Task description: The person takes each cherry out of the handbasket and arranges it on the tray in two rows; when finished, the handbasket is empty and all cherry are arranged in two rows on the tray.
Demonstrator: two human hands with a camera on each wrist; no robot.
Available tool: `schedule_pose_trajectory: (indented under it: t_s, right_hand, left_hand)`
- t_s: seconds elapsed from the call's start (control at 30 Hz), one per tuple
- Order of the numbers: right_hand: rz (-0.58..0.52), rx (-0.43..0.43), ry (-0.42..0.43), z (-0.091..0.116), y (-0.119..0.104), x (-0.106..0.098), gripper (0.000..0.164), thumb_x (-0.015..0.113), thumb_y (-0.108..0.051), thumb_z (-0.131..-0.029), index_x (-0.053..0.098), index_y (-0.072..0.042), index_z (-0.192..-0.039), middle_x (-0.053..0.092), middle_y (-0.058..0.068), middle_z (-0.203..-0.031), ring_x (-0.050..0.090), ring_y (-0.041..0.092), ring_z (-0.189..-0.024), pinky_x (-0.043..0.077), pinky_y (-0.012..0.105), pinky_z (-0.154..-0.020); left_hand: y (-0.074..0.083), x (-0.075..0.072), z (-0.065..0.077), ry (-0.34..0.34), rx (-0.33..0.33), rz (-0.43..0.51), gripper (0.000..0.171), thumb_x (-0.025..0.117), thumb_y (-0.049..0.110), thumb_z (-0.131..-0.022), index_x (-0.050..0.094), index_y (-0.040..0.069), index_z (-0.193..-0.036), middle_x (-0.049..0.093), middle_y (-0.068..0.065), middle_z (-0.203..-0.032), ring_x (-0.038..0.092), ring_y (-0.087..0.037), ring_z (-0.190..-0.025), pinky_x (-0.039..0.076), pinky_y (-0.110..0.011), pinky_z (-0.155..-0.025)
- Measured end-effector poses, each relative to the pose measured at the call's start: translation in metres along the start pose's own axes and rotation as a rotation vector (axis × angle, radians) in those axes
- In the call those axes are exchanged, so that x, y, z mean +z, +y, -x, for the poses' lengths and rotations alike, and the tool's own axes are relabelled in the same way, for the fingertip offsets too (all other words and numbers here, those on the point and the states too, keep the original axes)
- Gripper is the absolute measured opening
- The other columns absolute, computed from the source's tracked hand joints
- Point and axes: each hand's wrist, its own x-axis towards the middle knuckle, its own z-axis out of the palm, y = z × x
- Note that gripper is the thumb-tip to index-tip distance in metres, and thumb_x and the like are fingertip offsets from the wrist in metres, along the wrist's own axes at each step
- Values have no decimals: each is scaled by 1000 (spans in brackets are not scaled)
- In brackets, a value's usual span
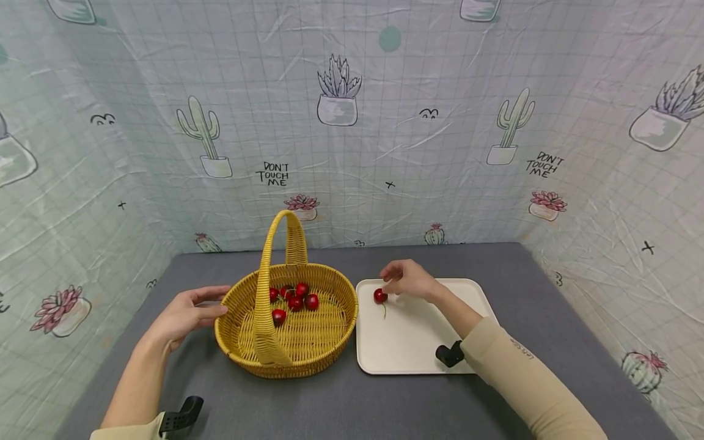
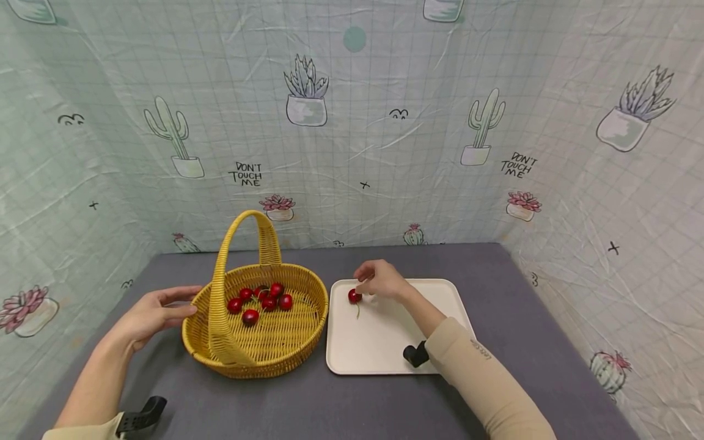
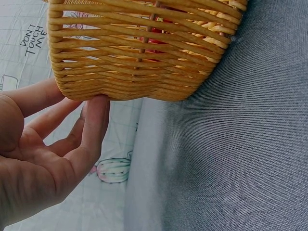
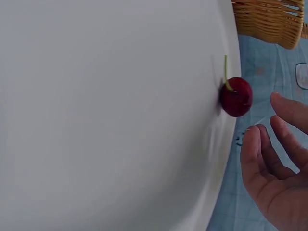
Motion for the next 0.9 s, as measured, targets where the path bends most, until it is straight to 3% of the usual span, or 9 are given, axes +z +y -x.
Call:
schedule_pose_trajectory:
  t_s: [0.13,0.33,0.57,0.9]
  right_hand:
    - [19,-27,-4,-2,-17,-3,29,77,-3,-89,69,4,-116,66,24,-115,67,23,-92,60,36,-77]
    - [49,-58,-21,-7,-44,-3,27,77,-5,-91,70,0,-116,67,13,-111,66,24,-94,58,49,-86]
    - [101,-116,-64,-17,-73,3,29,78,-7,-91,70,-3,-119,68,10,-114,66,24,-100,57,36,-85]
    - [124,-171,-157,-34,-98,27,33,76,-4,-91,69,1,-123,68,16,-120,68,23,-101,58,32,-85]
  left_hand:
    - [1,0,0,1,-6,-4,64,69,12,-100,40,-7,-154,42,-31,-149,64,-19,-113,59,-37,-88]
    - [2,0,0,-2,-11,-2,64,69,14,-100,41,-7,-153,43,-30,-149,64,-15,-112,59,-36,-89]
    - [1,-1,-2,-8,-8,4,64,70,13,-100,41,-7,-153,43,-30,-150,64,-14,-111,59,-36,-89]
    - [-1,-2,-3,-7,-13,-6,63,70,14,-100,41,-6,-153,43,-29,-150,64,-19,-114,59,-37,-89]
